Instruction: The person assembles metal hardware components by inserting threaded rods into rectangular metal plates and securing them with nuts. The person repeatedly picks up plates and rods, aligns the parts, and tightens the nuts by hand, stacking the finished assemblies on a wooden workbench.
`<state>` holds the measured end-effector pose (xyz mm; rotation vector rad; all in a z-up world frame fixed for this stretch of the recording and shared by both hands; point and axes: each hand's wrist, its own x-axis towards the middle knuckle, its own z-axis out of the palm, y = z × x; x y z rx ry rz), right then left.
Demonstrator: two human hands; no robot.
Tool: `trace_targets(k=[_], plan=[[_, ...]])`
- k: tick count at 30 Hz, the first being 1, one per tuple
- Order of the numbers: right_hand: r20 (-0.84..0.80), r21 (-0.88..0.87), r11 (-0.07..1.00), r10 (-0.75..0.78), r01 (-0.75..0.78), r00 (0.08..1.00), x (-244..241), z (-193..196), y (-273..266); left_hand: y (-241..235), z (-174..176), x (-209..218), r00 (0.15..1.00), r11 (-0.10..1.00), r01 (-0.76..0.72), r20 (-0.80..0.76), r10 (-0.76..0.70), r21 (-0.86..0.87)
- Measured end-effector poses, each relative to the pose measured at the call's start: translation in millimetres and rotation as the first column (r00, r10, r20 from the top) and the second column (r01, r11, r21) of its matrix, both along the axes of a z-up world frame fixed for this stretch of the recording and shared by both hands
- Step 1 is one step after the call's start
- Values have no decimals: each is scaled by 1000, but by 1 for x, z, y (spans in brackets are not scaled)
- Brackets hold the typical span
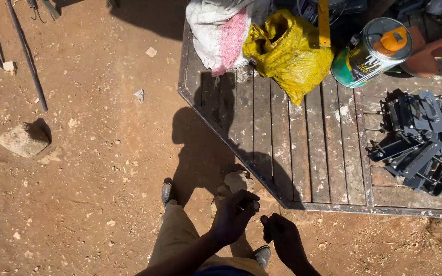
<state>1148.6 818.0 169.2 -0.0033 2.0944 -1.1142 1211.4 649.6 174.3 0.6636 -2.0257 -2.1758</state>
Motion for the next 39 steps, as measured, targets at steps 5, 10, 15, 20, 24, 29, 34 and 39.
trace_targets(k=[5,10,15,20,24,29,34,39], plan=[[-17,-124,981,-152,149,988,-7,24,-203,-179,5,25,995,990,-39,91,52,-136],[-99,-432,898,-133,77,986,-16,67,-348,-333,65,18,983,965,54,181,-7,-256],[-97,-479,877,-27,-23,995,-48,89,-428,-434,95,-21,987,954,-66,124,106,-293],[-115,-478,874,-163,89,980,-106,73,-489,-505,78,-87,984,975,-120,105,141,-187],[-16,-417,825,-425,381,905,-175,56,-562,-570,72,-156,979,984,-77,174,105,-162],[49,-420,804,-444,421,895,-313,69,-666,-646,70,-285,979,987,24,204,9,-161],[17,-512,777,-417,366,909,-416,107,-735,-705,97,-398,981,966,193,46,-187,-172],[-10,-499,699,-595,512,803,-514,136,-761,-749,121,-502,965,957,251,-45,-259,-144]])
